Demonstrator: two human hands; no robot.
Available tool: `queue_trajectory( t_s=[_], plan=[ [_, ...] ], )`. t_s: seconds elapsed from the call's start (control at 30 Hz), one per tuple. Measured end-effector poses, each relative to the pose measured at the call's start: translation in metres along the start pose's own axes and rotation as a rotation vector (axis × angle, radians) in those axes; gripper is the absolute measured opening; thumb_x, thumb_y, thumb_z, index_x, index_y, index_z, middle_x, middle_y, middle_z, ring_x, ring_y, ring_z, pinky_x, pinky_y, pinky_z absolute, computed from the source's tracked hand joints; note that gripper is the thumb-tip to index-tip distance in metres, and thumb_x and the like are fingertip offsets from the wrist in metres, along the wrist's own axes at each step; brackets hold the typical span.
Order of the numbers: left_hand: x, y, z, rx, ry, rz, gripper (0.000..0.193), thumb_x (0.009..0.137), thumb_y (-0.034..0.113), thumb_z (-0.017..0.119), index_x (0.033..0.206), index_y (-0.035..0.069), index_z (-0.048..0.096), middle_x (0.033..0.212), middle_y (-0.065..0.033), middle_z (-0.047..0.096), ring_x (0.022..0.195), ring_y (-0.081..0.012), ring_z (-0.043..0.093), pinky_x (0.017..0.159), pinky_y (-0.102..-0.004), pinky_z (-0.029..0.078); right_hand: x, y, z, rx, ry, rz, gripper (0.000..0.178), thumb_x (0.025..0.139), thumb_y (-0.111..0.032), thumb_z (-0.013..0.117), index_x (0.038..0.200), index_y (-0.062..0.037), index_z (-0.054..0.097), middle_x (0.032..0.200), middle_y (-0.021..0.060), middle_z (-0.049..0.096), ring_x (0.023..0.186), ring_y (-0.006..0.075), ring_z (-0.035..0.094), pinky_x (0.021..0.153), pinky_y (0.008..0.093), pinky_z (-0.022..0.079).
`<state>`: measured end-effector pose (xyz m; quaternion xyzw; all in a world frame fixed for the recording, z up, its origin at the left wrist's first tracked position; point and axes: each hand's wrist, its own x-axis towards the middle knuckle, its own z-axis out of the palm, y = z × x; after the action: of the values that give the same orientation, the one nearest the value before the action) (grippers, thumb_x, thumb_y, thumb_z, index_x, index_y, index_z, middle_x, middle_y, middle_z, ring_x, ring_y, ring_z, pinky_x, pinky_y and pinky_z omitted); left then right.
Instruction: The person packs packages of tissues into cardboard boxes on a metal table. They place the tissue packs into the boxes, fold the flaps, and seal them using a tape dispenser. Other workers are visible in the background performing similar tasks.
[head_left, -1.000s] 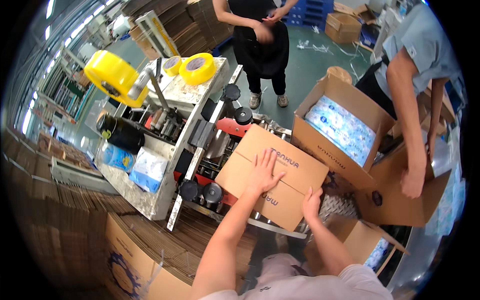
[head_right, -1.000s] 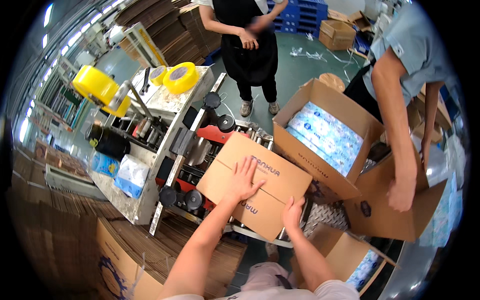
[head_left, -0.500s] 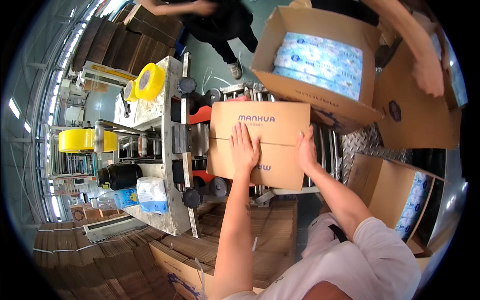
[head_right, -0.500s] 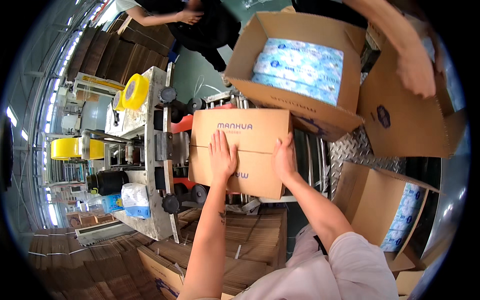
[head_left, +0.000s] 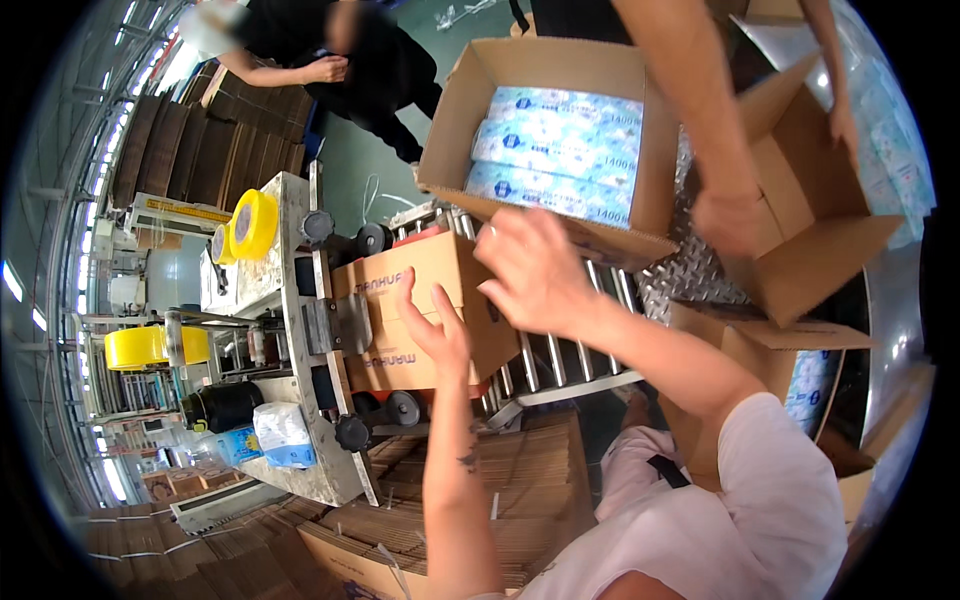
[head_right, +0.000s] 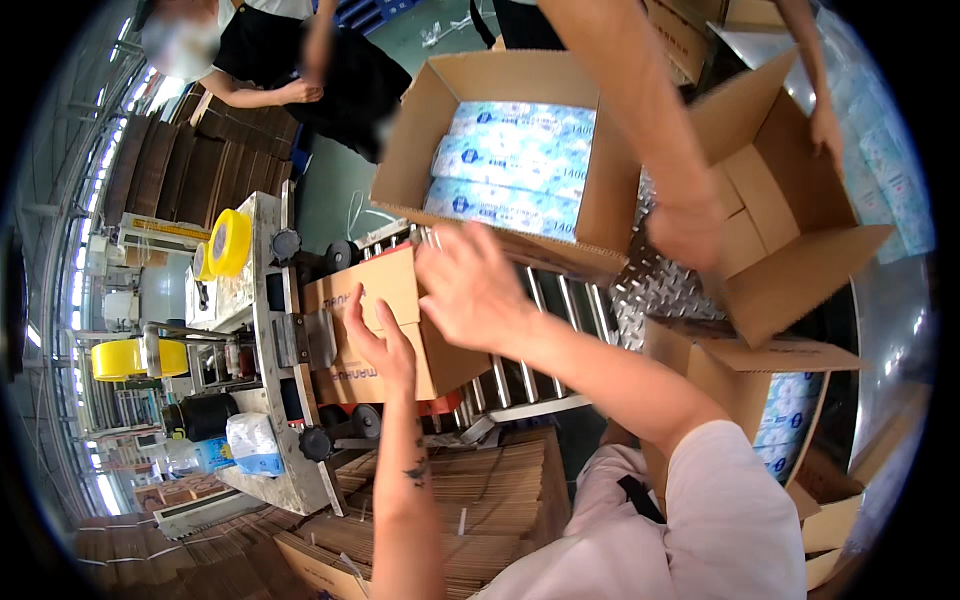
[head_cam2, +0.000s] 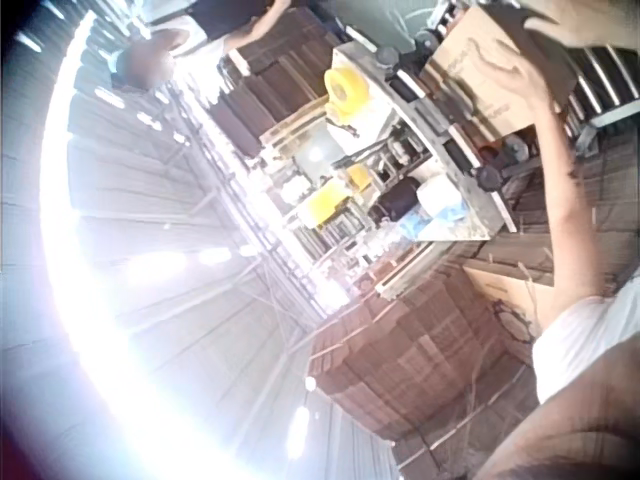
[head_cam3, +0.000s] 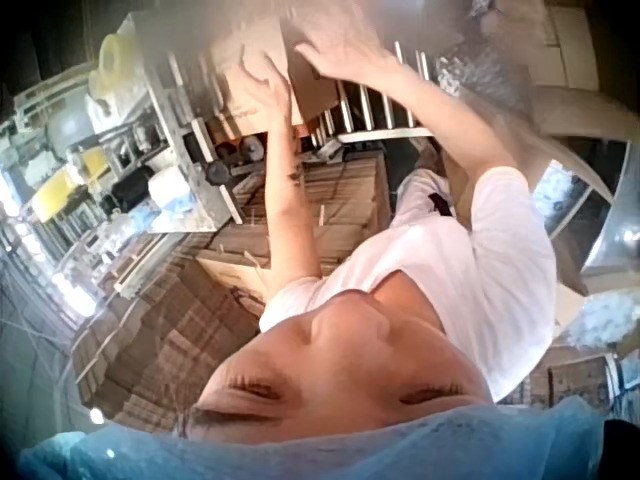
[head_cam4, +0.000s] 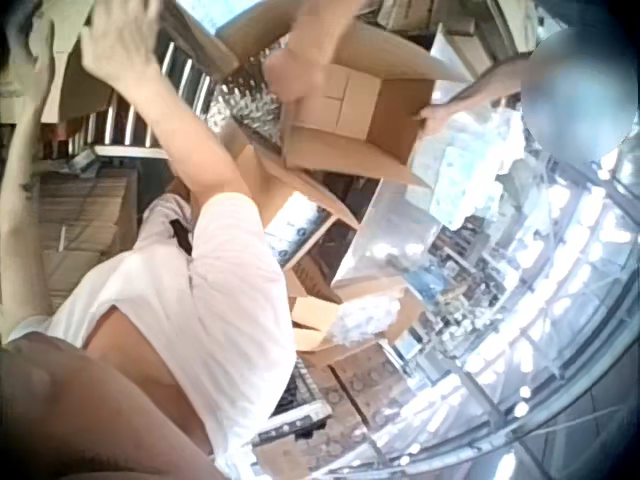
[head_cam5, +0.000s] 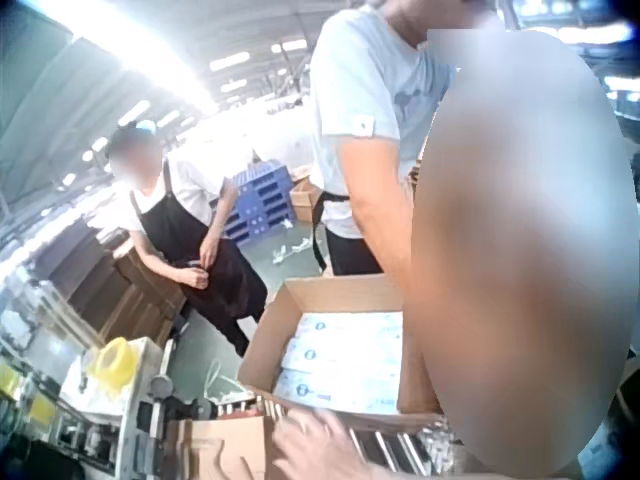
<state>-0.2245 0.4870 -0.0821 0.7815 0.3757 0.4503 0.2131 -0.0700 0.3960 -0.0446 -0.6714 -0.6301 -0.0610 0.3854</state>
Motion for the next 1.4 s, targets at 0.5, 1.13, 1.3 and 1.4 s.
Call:
queue_trajectory(
  t_s=[0.5,1.13,1.3,1.4],
  plan=[
    [0.066,0.065,-0.033,0.501,-0.805,-0.280,0.081,0.070,0.038,0.076,0.123,-0.012,0.040,0.101,-0.0314,0.060,0.095,-0.0434,0.059,0.078,-0.0427,0.050,-0.101,-0.008,-0.085,0.029,-0.599,-0.093,0.005,0.076,-0.008,0.052,0.079,-0.0037,0.052,0.069,0.0103,0.059,0.065,0.0270,0.061,0.053,0.0380,0.048],
    [-0.016,0.007,-0.010,0.276,-1.187,-0.137,0.085,0.045,0.032,0.087,0.115,0.002,0.048,0.112,-0.0154,0.052,0.104,-0.0269,0.052,0.087,-0.0365,0.044,0.037,0.064,-0.086,0.234,-0.928,0.222,0.032,0.087,-0.031,0.053,0.114,-0.0140,0.057,0.125,0.0090,0.053,0.118,0.0253,0.046,0.098,0.0479,0.033],
    [-0.062,0.003,-0.038,0.321,-0.574,-0.668,0.080,0.049,0.043,0.088,0.101,-0.002,0.048,0.093,-0.0153,0.058,0.087,-0.0289,0.059,0.077,-0.0368,0.049,-0.048,0.104,-0.038,-0.259,-0.190,0.017,0.036,0.087,-0.029,0.053,0.109,-0.0008,0.058,0.112,0.0089,0.060,0.112,0.0251,0.053,0.100,0.0533,0.031],
    [-0.098,-0.006,-0.040,0.148,-0.315,-0.749,0.080,0.055,0.039,0.086,0.110,-0.003,0.045,0.088,-0.0147,0.061,0.082,-0.0240,0.061,0.073,-0.0321,0.049,-0.138,0.090,-0.044,-0.288,-0.303,-0.055,0.034,0.089,-0.027,0.051,0.113,-0.0041,0.057,0.114,0.0126,0.060,0.109,0.0266,0.054,0.100,0.0518,0.032]
  ],
)
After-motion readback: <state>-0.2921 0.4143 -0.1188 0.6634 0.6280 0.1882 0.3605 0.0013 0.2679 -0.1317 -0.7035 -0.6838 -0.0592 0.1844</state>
